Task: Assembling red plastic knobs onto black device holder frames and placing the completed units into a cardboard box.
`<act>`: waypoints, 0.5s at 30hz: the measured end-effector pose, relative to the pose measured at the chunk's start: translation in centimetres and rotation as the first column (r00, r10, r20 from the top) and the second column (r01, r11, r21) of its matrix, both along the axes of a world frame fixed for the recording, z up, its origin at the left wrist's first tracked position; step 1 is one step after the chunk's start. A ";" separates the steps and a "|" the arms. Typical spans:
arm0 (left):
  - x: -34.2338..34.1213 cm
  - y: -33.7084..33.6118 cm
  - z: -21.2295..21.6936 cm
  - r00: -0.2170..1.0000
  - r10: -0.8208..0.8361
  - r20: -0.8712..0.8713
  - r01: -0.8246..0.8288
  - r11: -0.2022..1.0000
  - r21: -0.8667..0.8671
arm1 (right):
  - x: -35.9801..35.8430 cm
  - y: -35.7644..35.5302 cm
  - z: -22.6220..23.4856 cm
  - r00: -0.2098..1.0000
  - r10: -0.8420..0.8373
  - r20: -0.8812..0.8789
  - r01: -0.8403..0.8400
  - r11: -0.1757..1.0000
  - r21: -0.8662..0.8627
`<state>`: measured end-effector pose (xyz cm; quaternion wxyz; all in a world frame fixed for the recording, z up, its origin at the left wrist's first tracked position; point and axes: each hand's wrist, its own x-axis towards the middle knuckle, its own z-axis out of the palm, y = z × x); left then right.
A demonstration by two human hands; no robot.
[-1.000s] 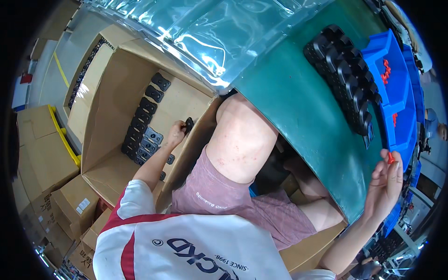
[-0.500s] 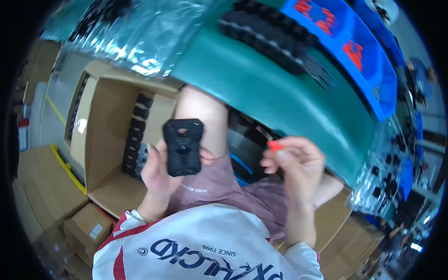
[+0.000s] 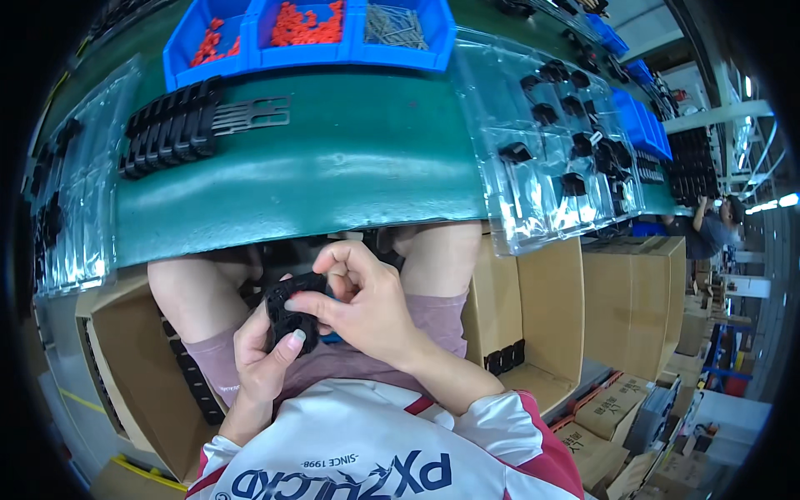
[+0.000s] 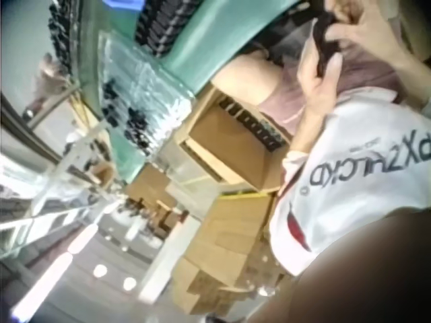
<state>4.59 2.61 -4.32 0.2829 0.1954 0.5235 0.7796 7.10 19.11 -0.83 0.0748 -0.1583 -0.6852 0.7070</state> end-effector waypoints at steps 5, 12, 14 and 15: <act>-0.3 1.7 0.8 0.951 0.021 0.309 -0.048 0.996 0.080 | 0.0 10.8 1.8 0.919 -0.151 -0.365 0.344 0.760 0.552; -1.0 2.3 1.1 0.919 0.022 0.393 -0.141 0.950 0.277 | -0.8 24.5 1.8 0.970 -0.243 0.011 0.093 0.410 0.907; -1.0 1.7 1.2 0.924 0.030 0.381 -0.158 0.938 0.309 | -1.1 24.5 3.8 0.957 -0.244 -0.160 0.243 0.368 0.897; -1.0 1.4 1.3 0.927 0.029 0.374 -0.162 0.931 0.328 | -1.1 23.9 4.8 0.917 -0.312 -0.250 0.375 0.450 0.810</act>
